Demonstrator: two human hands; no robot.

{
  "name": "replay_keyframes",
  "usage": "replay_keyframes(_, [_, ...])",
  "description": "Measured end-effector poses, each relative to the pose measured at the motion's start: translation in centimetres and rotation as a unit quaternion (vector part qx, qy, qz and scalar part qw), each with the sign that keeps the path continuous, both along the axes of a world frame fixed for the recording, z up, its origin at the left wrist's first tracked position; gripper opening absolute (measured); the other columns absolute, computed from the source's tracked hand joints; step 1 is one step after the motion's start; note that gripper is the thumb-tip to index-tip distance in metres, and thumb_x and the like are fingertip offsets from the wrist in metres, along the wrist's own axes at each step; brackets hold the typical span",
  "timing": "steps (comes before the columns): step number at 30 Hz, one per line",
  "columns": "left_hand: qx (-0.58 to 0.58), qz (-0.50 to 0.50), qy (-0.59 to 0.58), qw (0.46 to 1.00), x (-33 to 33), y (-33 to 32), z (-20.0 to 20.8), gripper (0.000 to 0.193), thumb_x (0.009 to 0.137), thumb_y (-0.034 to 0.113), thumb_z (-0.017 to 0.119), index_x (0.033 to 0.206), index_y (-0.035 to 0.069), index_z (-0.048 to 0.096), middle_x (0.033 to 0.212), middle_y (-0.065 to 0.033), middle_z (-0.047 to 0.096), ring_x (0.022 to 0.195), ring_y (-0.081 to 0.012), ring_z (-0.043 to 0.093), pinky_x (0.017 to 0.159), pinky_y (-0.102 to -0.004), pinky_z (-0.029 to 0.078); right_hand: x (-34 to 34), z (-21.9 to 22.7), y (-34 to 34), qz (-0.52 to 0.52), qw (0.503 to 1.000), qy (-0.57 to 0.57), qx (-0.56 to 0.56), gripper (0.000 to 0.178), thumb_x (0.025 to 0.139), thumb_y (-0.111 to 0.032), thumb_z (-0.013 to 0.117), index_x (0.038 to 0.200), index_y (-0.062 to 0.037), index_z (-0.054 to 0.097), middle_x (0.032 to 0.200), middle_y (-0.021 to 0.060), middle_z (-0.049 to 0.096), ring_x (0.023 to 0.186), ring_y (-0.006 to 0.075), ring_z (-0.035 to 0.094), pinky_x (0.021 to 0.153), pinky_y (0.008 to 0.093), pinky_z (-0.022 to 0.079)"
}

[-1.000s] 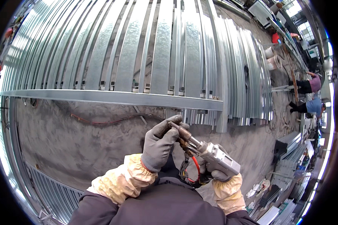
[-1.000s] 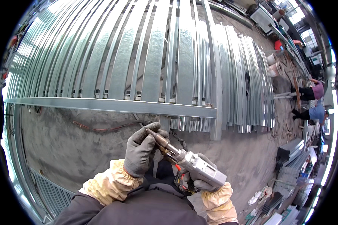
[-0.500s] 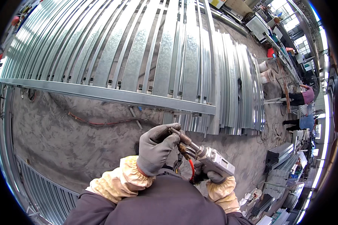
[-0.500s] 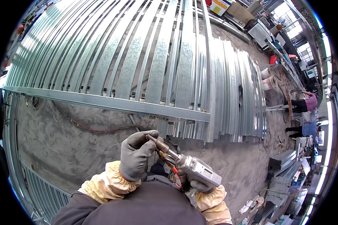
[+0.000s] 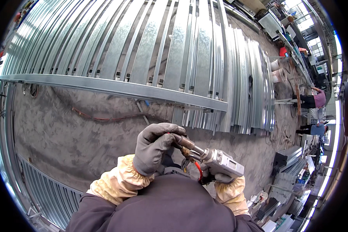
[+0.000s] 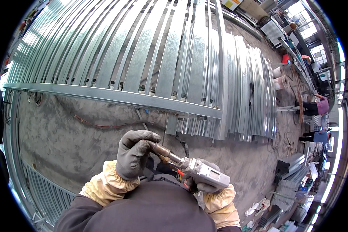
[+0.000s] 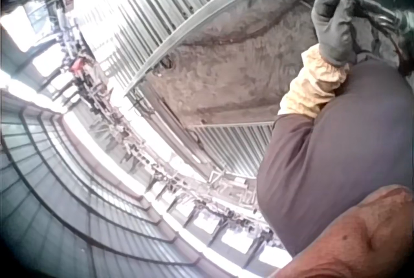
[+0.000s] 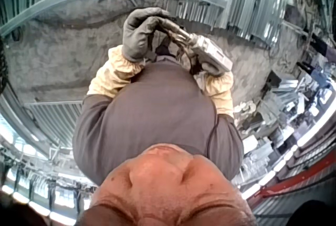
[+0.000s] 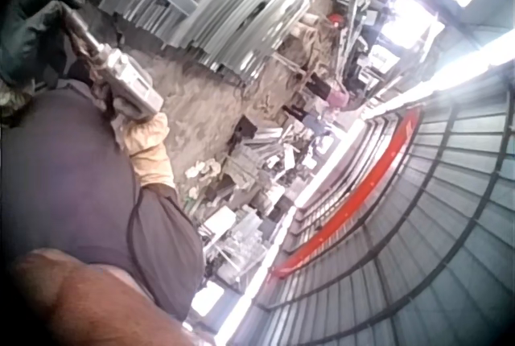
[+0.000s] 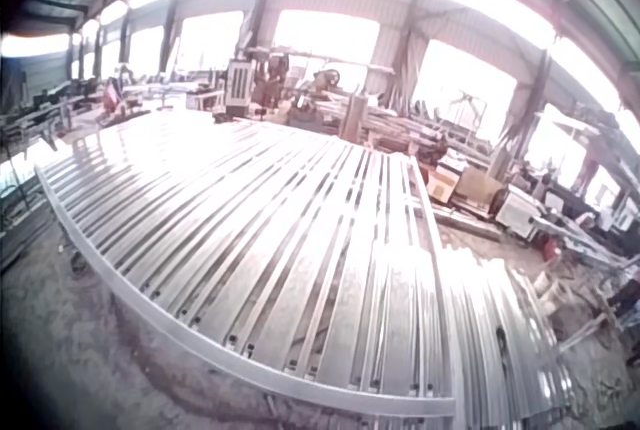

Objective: The person welds metal frame components using a handheld welding torch, creating bright sparks at the joints. They repeatedly position the torch, weld along seams, and adjust the frame while working in a workshop environment.

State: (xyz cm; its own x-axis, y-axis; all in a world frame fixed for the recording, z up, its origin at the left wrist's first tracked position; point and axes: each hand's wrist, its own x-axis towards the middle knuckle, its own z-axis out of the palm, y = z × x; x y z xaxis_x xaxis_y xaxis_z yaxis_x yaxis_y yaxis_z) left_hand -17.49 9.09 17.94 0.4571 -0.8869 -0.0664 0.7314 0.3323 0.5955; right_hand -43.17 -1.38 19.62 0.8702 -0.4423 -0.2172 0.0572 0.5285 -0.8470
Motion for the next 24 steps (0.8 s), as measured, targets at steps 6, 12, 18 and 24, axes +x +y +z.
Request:
replay_keyframes(6, [-0.011, -0.015, 0.013, 1.000, 0.9, 0.3, -0.5, 0.019, 0.100, 0.002, 0.059, 0.118, -0.001, 0.062, 0.114, -0.0187, 0.069, 0.101, -0.0247, 0.071, 0.089, -0.0358, 0.058, 1.1, 0.6, -0.4, 0.031, 0.999, -0.014, 0.004, 0.078, 0.081, -0.017, 0.085, 0.141, 0.0083, 0.043, 0.111, 0.0199, 0.069, 0.092, 0.0195, 0.071, 0.082, 0.0320, 0.057])
replay_keyframes(12, [-0.002, -0.093, 0.142, 0.985, 1.6, 0.1, -2.1, 0.049, 0.097, 0.014, 0.067, 0.140, -0.001, 0.050, 0.124, -0.0191, 0.066, 0.110, -0.0272, 0.068, 0.092, -0.0377, 0.057, 1.1, 1.3, 1.3, -0.019, 0.999, 0.030, -0.011, 0.072, 0.088, -0.014, 0.078, 0.145, 0.0066, 0.039, 0.111, 0.0170, 0.069, 0.090, 0.0165, 0.069, 0.081, 0.0289, 0.056])
replay_keyframes(18, [0.086, -0.164, 0.051, 0.981, 0.2, 1.3, -7.5, 0.062, 0.097, 0.032, 0.067, 0.144, -0.001, 0.044, 0.130, -0.0140, 0.062, 0.117, -0.0260, 0.064, 0.100, -0.0415, 0.051, 3.2, -0.5, 2.1, -0.030, 0.993, 0.090, 0.074, 0.070, 0.089, -0.001, 0.069, 0.151, -0.0023, 0.036, 0.119, 0.0159, 0.064, 0.099, 0.0146, 0.065, 0.084, 0.0267, 0.054])
replay_keyframes(24, [0.158, -0.165, 0.048, 0.972, -2.4, 1.1, -10.6, 0.046, 0.106, 0.024, 0.054, 0.143, -0.001, 0.045, 0.125, -0.0118, 0.065, 0.110, -0.0217, 0.066, 0.094, -0.0373, 0.054, 3.9, -4.9, 2.7, -0.012, 0.985, 0.138, -0.099, 0.071, 0.088, -0.001, 0.062, 0.153, -0.0013, 0.035, 0.120, 0.0128, 0.066, 0.098, 0.0117, 0.064, 0.086, 0.0244, 0.053])
